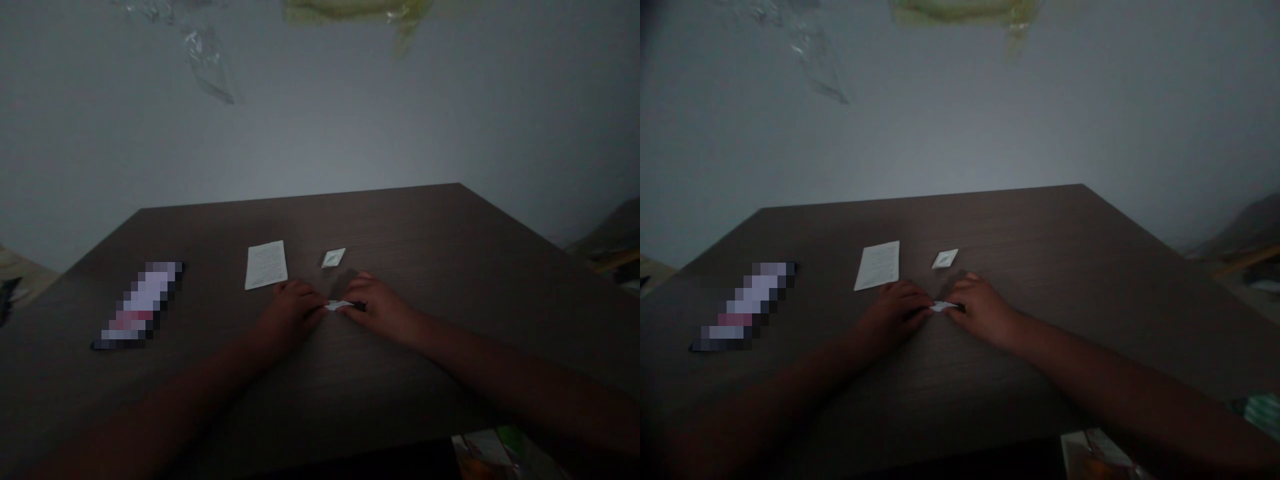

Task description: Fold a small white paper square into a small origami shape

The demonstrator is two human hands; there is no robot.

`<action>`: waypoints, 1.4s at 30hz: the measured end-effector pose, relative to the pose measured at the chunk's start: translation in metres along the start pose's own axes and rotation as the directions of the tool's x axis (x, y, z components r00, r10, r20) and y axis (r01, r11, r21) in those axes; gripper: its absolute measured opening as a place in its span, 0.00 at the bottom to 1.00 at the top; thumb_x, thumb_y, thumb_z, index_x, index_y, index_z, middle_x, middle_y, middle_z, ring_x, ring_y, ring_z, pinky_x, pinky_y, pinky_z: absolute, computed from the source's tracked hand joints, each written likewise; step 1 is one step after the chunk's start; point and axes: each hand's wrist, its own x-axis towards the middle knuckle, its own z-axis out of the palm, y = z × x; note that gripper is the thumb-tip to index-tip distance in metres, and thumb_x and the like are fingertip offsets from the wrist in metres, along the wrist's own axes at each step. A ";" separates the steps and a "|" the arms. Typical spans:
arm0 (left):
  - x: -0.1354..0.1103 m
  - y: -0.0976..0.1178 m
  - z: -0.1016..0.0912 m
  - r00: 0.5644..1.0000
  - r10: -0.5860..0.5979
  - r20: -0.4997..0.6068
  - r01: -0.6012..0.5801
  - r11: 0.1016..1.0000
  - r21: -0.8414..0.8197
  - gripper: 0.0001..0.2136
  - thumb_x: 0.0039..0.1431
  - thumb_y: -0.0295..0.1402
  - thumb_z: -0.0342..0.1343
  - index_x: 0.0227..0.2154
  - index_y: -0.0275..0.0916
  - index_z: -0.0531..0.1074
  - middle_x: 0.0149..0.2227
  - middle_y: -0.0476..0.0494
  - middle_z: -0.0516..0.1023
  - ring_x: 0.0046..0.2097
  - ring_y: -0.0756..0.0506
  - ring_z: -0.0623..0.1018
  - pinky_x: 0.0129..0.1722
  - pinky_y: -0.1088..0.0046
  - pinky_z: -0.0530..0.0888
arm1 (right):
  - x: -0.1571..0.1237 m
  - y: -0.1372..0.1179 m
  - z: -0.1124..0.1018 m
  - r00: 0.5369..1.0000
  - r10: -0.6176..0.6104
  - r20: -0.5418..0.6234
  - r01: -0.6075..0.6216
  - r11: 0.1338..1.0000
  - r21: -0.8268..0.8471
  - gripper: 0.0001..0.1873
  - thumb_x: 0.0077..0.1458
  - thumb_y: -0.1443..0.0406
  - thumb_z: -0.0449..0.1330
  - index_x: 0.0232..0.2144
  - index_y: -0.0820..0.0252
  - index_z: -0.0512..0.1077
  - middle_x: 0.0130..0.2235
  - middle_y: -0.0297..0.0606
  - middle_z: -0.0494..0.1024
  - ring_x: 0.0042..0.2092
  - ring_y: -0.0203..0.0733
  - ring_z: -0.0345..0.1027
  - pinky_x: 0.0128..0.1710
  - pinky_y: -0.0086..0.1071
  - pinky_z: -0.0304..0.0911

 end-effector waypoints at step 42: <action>0.001 -0.025 0.000 0.994 0.101 -0.042 -0.104 0.991 -0.082 0.12 0.79 0.25 0.58 0.54 0.41 0.85 0.51 0.38 0.89 0.56 0.36 0.87 0.63 0.54 0.83 | -0.004 0.004 -0.003 0.988 0.119 -0.102 -0.118 0.993 0.006 0.08 0.69 0.73 0.69 0.41 0.54 0.81 0.44 0.40 0.86 0.50 0.51 0.79 0.55 0.45 0.73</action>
